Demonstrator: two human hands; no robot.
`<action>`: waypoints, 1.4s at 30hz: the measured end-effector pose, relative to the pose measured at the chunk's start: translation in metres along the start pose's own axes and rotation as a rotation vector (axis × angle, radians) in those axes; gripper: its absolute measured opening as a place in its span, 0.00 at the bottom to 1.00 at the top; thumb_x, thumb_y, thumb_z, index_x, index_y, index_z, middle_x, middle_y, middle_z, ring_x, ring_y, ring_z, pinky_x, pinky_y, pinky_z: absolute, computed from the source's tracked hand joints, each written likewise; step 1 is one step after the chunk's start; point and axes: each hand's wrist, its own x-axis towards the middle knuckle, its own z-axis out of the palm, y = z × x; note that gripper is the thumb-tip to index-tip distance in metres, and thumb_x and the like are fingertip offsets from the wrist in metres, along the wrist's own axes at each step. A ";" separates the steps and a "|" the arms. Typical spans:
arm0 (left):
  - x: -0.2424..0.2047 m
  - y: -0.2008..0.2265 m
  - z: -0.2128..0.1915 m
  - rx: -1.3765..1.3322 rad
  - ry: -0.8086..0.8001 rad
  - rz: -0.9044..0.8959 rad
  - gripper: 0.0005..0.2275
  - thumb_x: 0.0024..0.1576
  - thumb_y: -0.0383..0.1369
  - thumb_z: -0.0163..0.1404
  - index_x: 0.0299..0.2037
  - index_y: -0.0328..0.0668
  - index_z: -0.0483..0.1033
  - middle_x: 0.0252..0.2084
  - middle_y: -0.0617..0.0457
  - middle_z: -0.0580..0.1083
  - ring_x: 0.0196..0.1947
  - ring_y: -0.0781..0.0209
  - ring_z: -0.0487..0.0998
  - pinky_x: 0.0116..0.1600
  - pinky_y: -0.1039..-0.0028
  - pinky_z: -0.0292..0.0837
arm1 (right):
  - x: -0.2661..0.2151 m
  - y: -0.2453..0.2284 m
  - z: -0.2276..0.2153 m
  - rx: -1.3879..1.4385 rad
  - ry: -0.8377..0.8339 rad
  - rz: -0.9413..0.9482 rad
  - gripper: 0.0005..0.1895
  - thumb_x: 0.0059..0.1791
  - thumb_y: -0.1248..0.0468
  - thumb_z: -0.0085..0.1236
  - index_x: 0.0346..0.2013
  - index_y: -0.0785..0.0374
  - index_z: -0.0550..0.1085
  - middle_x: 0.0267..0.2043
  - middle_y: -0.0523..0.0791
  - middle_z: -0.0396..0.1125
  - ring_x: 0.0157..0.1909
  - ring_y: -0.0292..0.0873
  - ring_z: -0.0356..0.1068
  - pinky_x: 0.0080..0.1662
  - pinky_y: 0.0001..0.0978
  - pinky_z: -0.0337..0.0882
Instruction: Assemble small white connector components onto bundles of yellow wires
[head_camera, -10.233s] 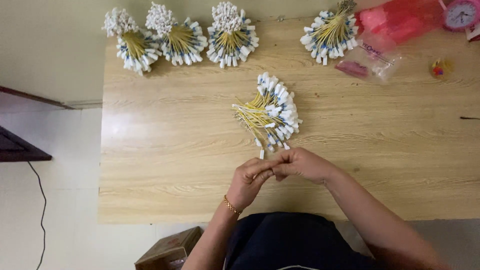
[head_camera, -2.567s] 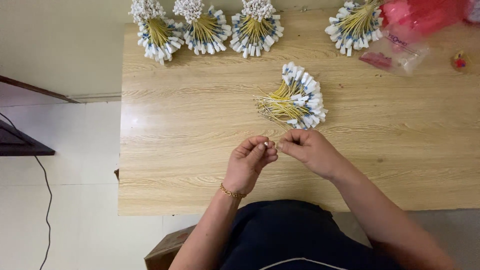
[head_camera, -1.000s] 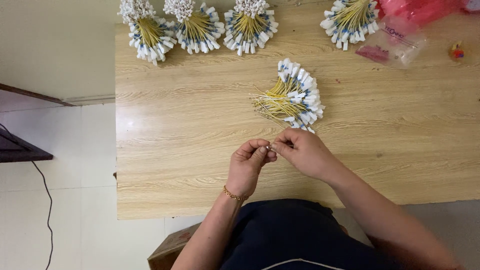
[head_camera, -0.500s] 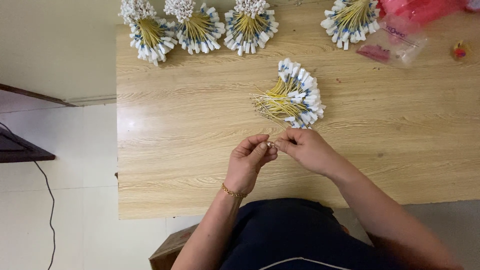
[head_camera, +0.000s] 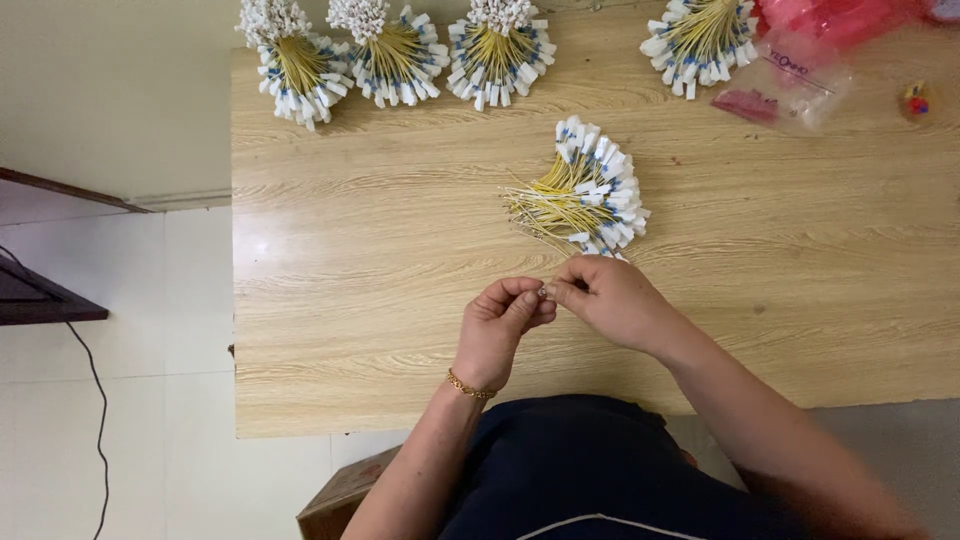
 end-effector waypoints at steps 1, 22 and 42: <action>0.000 -0.001 -0.001 0.017 0.005 0.012 0.05 0.59 0.23 0.47 0.43 0.31 0.74 0.37 0.45 0.76 0.35 0.56 0.81 0.44 0.67 0.82 | 0.001 0.002 0.001 -0.039 0.008 -0.031 0.09 0.46 0.61 0.58 0.25 0.62 0.75 0.21 0.47 0.67 0.30 0.44 0.67 0.37 0.36 0.67; 0.004 0.010 -0.003 0.005 0.035 -0.037 0.06 0.59 0.23 0.47 0.43 0.30 0.74 0.36 0.46 0.75 0.34 0.58 0.81 0.43 0.68 0.82 | 0.019 0.038 0.016 0.352 -0.067 0.065 0.07 0.49 0.66 0.55 0.28 0.66 0.72 0.20 0.40 0.59 0.21 0.33 0.60 0.25 0.20 0.60; 0.003 0.008 -0.001 0.014 0.098 -0.192 0.07 0.60 0.31 0.49 0.40 0.32 0.73 0.30 0.48 0.75 0.29 0.57 0.82 0.35 0.70 0.82 | 0.011 0.019 0.015 -0.128 -0.003 -0.130 0.07 0.49 0.62 0.54 0.30 0.62 0.73 0.27 0.50 0.67 0.36 0.51 0.71 0.41 0.41 0.69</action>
